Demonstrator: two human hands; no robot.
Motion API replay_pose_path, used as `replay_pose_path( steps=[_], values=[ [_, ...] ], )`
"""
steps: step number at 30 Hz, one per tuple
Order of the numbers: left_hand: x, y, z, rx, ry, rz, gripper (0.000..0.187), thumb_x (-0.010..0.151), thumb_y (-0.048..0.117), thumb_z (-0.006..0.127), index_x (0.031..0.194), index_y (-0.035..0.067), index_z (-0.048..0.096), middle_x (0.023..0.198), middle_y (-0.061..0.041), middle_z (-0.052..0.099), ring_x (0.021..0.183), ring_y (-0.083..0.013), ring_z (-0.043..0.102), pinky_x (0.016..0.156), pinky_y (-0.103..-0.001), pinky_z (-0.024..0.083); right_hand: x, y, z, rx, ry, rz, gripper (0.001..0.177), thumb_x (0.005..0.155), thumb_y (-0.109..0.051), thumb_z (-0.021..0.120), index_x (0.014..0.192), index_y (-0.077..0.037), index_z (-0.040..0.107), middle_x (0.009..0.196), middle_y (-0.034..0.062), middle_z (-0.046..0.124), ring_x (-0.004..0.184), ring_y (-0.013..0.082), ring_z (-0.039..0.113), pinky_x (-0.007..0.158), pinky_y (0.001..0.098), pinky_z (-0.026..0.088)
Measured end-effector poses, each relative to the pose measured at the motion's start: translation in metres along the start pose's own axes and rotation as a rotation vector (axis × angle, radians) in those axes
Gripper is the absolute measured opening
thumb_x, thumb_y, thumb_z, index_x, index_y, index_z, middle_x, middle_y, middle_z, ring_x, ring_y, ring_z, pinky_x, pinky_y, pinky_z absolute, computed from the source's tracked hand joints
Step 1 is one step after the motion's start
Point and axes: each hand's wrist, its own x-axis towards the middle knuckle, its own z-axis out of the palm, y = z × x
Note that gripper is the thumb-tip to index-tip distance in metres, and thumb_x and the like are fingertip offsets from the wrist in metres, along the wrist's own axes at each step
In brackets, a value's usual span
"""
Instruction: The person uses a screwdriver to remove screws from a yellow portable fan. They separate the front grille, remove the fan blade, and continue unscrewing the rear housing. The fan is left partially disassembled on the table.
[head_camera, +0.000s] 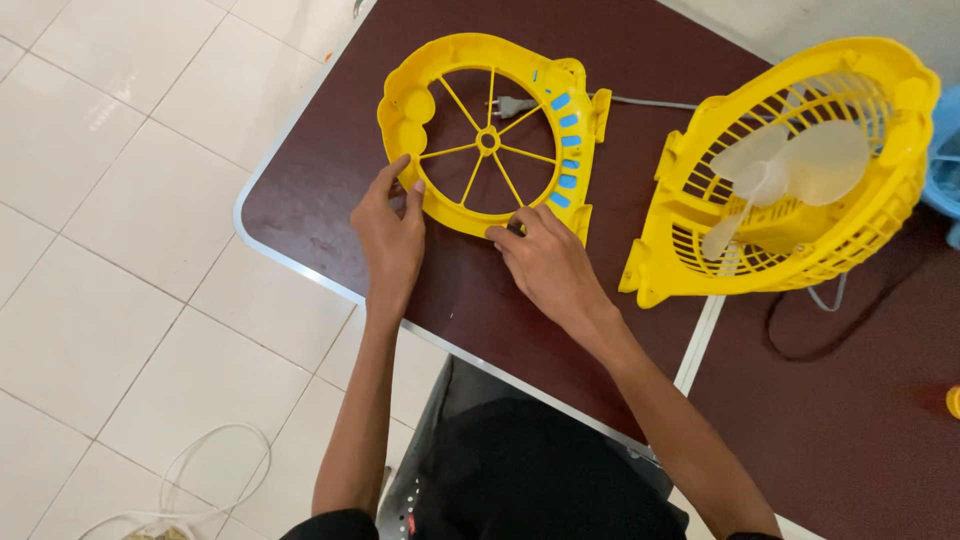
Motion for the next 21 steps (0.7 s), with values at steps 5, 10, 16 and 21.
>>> replay_pose_path(
  steps=[5,10,16,21],
  values=[
    [0.001,-0.026,-0.01,0.045,0.023,-0.059,0.031,0.096,0.009,0.071,0.126,0.001,0.07,0.109,-0.02,0.075,0.091,-0.0242,0.076,0.08,-0.034,0.062,0.011,-0.004,0.011,-0.016,-0.017,-0.053,0.019,0.086,-0.007,0.075,0.104,-0.005,0.077,0.097,0.0118,0.065,0.096,0.0279,0.063,0.082,0.0411,0.054],
    [0.004,-0.04,-0.021,0.092,0.055,-0.037,0.03,0.096,0.007,0.07,0.125,0.001,0.071,0.103,-0.019,0.076,0.09,-0.0248,0.077,0.081,-0.035,0.06,0.022,-0.005,0.019,-0.018,-0.049,-0.084,0.019,0.086,-0.008,0.076,0.104,-0.006,0.077,0.094,0.0105,0.066,0.095,0.0273,0.064,0.082,0.0409,0.054],
    [0.002,-0.021,-0.032,0.236,0.02,0.032,0.029,0.094,0.007,0.071,0.122,0.005,0.071,0.133,-0.016,0.063,0.111,-0.0303,0.065,0.091,-0.038,0.058,0.024,0.001,0.02,0.082,-0.02,-0.014,0.024,0.091,-0.011,0.075,0.114,-0.004,0.075,0.099,0.0138,0.065,0.096,0.0283,0.065,0.082,0.0417,0.055],
    [0.007,-0.015,-0.022,0.443,-0.129,0.348,0.038,0.087,0.009,0.076,0.125,0.009,0.074,0.141,-0.01,0.061,0.138,-0.0348,0.045,0.111,-0.05,0.04,0.027,0.018,0.015,0.043,0.005,0.114,0.031,0.096,-0.011,0.073,0.126,-0.004,0.071,0.099,0.0154,0.064,0.094,0.0307,0.065,0.081,0.0438,0.055]
  ],
)
